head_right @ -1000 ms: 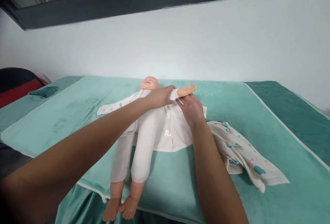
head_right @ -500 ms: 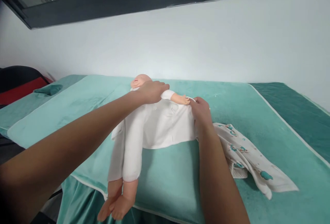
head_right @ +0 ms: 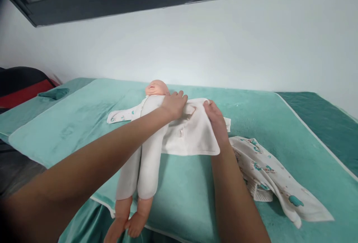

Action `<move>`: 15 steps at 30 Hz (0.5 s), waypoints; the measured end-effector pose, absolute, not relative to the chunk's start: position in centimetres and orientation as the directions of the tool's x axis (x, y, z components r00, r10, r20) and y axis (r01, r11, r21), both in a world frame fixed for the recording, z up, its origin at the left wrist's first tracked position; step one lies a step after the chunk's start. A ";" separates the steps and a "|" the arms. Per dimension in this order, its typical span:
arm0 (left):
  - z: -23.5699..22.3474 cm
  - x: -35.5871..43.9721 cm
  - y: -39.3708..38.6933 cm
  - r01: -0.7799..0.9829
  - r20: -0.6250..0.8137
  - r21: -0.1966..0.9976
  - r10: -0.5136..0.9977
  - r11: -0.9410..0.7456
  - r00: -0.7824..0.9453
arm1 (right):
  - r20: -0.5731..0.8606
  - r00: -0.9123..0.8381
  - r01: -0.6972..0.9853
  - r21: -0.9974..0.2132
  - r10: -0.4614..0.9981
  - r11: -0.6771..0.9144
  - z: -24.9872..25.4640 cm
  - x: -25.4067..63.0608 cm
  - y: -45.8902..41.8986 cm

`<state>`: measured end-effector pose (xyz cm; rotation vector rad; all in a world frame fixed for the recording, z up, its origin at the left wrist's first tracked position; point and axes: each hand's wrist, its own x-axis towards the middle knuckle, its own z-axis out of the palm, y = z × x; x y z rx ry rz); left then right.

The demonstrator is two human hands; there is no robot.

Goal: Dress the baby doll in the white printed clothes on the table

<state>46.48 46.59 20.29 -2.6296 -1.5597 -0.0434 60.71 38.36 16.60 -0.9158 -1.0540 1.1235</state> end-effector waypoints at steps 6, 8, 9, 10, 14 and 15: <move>21.7 45.4 47.2 0.694 0.090 0.443 0.798 -0.567 0.595 | 0.224 -0.250 -0.439 -0.893 0.942 0.096 17.3 59.4 37.5; 22.5 43.9 47.8 0.677 0.160 0.487 0.818 -0.552 0.553 | 0.249 -0.324 -0.416 -0.904 0.913 0.099 17.2 58.9 37.4; 22.8 42.9 48.0 0.669 0.212 0.504 0.830 -0.545 0.516 | 0.261 -0.361 -0.397 -0.912 0.895 0.106 17.1 58.6 37.3; 23.0 41.9 48.3 0.660 0.266 0.524 0.839 -0.539 0.474 | 0.274 -0.402 -0.380 -0.918 0.874 0.113 17.0 58.2 37.1; 22.3 38.4 48.7 0.624 0.385 0.607 0.869 -0.492 0.311 | 0.281 -0.590 -0.334 -0.939 0.757 0.087 16.5 56.9 36.6; 21.9 37.8 48.6 0.635 0.394 0.613 0.879 -0.470 0.270 | 0.268 -0.619 -0.313 -0.946 0.738 0.081 16.5 56.7 36.5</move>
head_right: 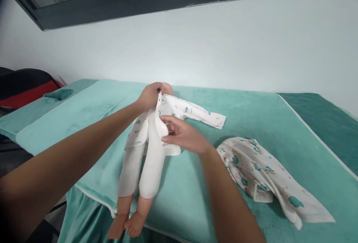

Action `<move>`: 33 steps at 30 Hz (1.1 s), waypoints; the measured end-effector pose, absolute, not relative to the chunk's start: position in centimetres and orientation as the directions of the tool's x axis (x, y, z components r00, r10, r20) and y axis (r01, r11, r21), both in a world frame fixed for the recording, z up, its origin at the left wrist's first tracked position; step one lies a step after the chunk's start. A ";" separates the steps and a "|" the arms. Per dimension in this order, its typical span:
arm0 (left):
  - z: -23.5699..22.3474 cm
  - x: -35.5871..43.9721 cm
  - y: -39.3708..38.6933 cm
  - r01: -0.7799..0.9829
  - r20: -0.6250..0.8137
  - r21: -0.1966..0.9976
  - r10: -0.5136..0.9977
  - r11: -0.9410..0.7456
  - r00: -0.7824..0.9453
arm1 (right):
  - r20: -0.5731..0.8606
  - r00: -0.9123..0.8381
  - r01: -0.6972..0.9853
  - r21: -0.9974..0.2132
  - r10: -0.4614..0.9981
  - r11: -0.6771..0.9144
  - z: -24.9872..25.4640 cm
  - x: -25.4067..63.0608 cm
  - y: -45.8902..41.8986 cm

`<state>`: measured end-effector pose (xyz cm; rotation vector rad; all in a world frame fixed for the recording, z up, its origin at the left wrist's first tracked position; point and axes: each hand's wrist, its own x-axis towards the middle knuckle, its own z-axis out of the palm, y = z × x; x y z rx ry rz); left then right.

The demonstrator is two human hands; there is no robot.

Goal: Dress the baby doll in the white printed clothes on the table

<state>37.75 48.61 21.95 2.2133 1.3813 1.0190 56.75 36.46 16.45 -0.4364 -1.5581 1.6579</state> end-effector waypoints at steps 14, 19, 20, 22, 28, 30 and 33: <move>20.2 36.6 44.3 0.701 0.364 0.653 0.930 -0.285 0.039 | 0.193 -0.701 -0.141 -0.981 0.687 0.131 16.9 56.9 35.8; 19.7 36.1 42.5 0.512 0.469 0.665 0.838 -0.543 0.278 | 0.166 -0.701 -0.134 -0.986 0.694 0.101 17.1 57.1 35.7; 19.8 35.8 42.1 0.450 0.475 0.670 0.807 -0.590 0.351 | 0.175 -0.662 -0.132 -0.984 0.729 0.116 16.9 57.1 35.9; 20.0 35.0 41.2 0.379 0.484 0.687 0.779 -0.620 0.398 | 0.218 -0.513 -0.119 -0.976 0.830 0.183 16.5 57.1 36.5; 17.1 29.0 40.7 0.691 0.469 0.638 0.883 -0.339 0.000 | 0.204 -0.348 0.025 -0.974 0.915 0.227 16.0 56.8 37.1; 15.0 25.7 40.7 0.872 0.409 0.450 0.912 -0.191 -0.012 | 0.099 -0.520 0.103 -0.979 0.849 0.177 16.1 56.9 36.7; 12.5 21.1 40.6 0.982 0.327 0.191 0.944 -0.018 -0.046 | -0.045 -0.631 0.234 -0.963 0.775 0.134 16.1 57.2 36.3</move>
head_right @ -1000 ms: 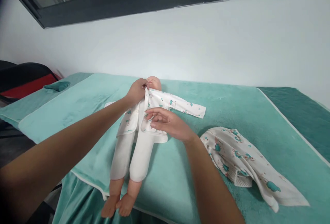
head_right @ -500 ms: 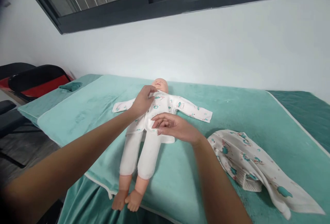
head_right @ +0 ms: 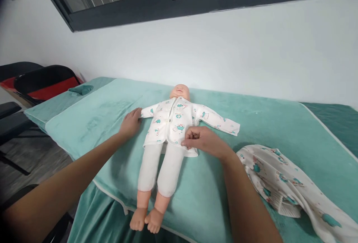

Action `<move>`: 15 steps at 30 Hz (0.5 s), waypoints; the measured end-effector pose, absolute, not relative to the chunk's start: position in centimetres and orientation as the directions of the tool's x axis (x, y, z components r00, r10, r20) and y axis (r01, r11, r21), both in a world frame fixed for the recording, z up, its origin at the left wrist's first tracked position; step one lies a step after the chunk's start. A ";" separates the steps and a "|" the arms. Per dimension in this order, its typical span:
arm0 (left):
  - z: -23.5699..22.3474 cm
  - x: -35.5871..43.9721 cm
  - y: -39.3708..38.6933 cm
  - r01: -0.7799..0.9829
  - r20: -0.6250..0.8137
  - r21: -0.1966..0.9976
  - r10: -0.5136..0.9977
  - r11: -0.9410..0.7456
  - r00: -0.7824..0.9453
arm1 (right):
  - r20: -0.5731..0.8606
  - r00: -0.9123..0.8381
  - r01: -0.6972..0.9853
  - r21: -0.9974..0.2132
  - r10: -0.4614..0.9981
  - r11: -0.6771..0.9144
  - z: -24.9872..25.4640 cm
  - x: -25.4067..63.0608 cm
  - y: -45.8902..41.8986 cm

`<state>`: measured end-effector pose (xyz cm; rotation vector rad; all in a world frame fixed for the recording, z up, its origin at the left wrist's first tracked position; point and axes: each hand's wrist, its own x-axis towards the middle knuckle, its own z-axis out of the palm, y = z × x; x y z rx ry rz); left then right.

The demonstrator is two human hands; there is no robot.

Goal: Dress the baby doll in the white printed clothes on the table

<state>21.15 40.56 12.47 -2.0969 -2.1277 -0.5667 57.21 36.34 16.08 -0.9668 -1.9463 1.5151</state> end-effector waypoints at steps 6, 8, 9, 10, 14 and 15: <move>11.2 18.1 41.7 0.990 0.322 0.139 0.944 0.036 -0.079 | -0.220 -0.642 0.482 -0.861 0.734 0.163 15.8 57.3 36.1; 11.2 18.1 42.5 0.992 0.337 0.122 0.938 0.038 -0.078 | -0.234 -0.630 0.525 -0.831 0.741 0.185 16.0 57.0 35.7; 11.1 18.1 42.9 0.993 0.346 0.113 0.935 0.046 -0.082 | -0.227 -0.631 0.534 -0.821 0.742 0.203 16.2 56.8 35.4; 11.1 18.1 43.3 0.993 0.354 0.106 0.931 0.056 -0.090 | -0.215 -0.634 0.536 -0.814 0.743 0.222 16.3 56.6 35.1; 10.8 17.7 44.3 0.983 0.367 0.151 0.917 0.108 -0.157 | -0.151 -0.639 0.506 -0.821 0.754 0.264 16.4 55.6 34.4; 10.8 17.5 44.5 0.977 0.365 0.175 0.914 0.119 -0.177 | -0.136 -0.635 0.502 -0.821 0.760 0.273 16.2 55.4 34.4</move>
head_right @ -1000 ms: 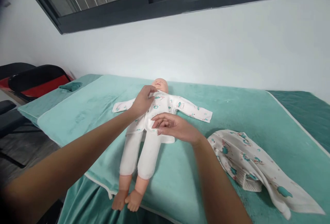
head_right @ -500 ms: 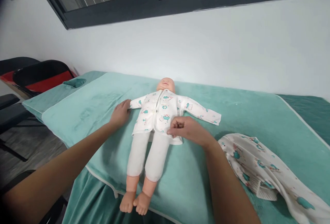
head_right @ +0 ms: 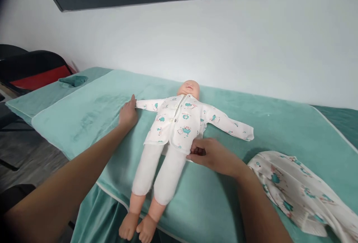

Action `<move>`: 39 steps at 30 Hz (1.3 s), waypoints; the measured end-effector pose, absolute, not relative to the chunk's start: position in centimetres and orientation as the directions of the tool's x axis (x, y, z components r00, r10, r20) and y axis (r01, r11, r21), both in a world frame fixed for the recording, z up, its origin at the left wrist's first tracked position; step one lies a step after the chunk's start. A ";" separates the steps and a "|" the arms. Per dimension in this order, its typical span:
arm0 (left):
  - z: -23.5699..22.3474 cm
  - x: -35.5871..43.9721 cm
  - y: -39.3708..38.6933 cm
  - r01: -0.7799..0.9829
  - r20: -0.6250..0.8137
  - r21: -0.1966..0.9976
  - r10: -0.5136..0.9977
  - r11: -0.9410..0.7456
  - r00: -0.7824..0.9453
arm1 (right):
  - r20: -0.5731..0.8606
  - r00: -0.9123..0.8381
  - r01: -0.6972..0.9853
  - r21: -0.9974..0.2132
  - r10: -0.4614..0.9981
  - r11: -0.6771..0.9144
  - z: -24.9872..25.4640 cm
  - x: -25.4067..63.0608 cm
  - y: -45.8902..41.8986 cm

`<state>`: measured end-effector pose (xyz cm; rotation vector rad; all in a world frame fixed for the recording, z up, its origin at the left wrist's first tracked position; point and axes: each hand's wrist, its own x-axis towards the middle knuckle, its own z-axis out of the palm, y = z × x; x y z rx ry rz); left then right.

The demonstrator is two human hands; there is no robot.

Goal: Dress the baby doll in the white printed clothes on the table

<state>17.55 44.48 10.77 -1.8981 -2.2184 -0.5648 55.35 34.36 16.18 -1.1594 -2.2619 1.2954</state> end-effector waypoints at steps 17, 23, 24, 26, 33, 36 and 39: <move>10.9 18.0 44.7 0.908 0.406 0.378 0.849 0.180 -0.338 | 0.366 -0.210 0.792 -0.480 0.907 0.377 10.2 53.5 30.2; 11.0 17.8 44.5 0.903 0.394 0.393 0.856 0.172 -0.334 | 0.445 -0.135 0.710 -0.580 0.885 0.399 10.5 53.0 28.5; 11.0 17.8 44.4 0.904 0.392 0.394 0.860 0.165 -0.327 | 0.434 -0.127 0.697 -0.601 0.892 0.391 10.5 52.9 28.0; 11.0 17.7 44.2 0.907 0.390 0.396 0.867 0.147 -0.310 | 0.388 -0.101 0.673 -0.651 0.916 0.350 10.5 52.9 27.1; 11.7 18.4 42.1 0.906 0.468 0.420 0.841 0.057 -0.270 | 0.308 0.284 0.264 -0.936 0.908 0.234 10.0 53.8 27.8; 12.0 19.2 41.1 0.842 0.485 0.535 0.840 -0.067 -0.242 | 0.250 0.352 0.148 -0.966 0.902 0.210 9.9 54.0 30.2; 11.9 20.4 40.2 0.676 0.405 0.720 0.886 -0.155 -0.227 | 0.232 0.353 0.311 -0.943 0.906 0.120 10.1 53.3 32.8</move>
